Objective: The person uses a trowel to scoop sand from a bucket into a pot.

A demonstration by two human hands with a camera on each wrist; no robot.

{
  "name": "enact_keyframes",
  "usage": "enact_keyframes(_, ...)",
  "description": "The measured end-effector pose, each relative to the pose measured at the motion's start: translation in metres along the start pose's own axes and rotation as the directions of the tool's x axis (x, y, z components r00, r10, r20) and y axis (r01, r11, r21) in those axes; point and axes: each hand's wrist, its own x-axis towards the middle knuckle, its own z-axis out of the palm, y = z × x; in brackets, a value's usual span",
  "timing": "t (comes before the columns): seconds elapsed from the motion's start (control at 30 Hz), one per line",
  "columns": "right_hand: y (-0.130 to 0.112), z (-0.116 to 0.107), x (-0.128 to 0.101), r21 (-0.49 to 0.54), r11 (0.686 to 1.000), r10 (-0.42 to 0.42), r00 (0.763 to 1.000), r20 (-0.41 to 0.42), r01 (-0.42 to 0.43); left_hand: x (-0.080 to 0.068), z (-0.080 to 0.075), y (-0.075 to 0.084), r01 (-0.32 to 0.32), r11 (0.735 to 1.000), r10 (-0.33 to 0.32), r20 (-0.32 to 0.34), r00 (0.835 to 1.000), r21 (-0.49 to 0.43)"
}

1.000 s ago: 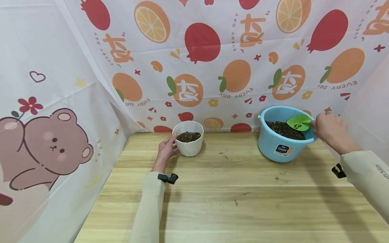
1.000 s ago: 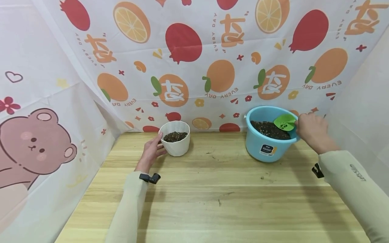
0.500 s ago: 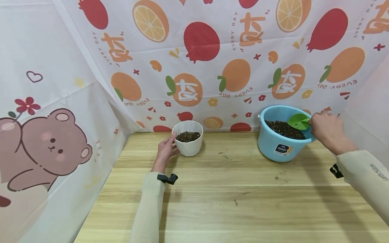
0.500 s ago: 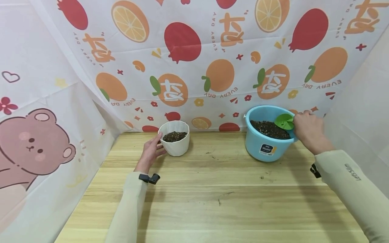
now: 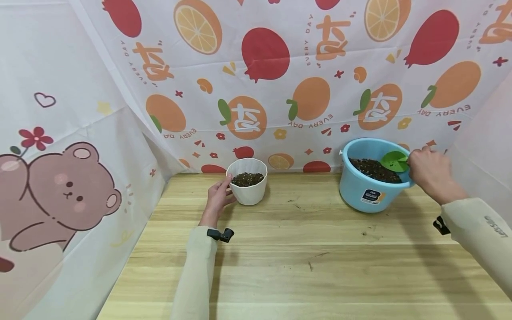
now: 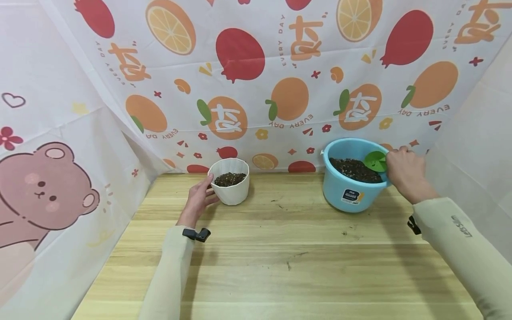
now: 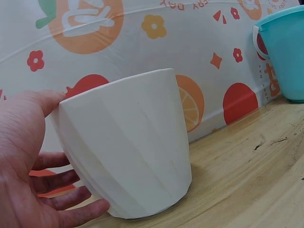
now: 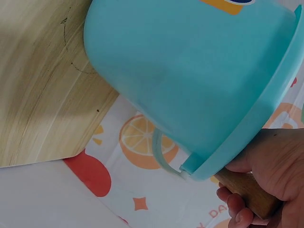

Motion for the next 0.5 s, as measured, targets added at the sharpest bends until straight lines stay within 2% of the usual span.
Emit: enact_keyframes(0.5,-0.0007,0.0031,0.0052,0.024,0.999,0.022,0.999,0.050,-0.023,-0.0009,0.0007,0.0013,-0.010,1.000,0.010,-0.008,1.000,0.016)
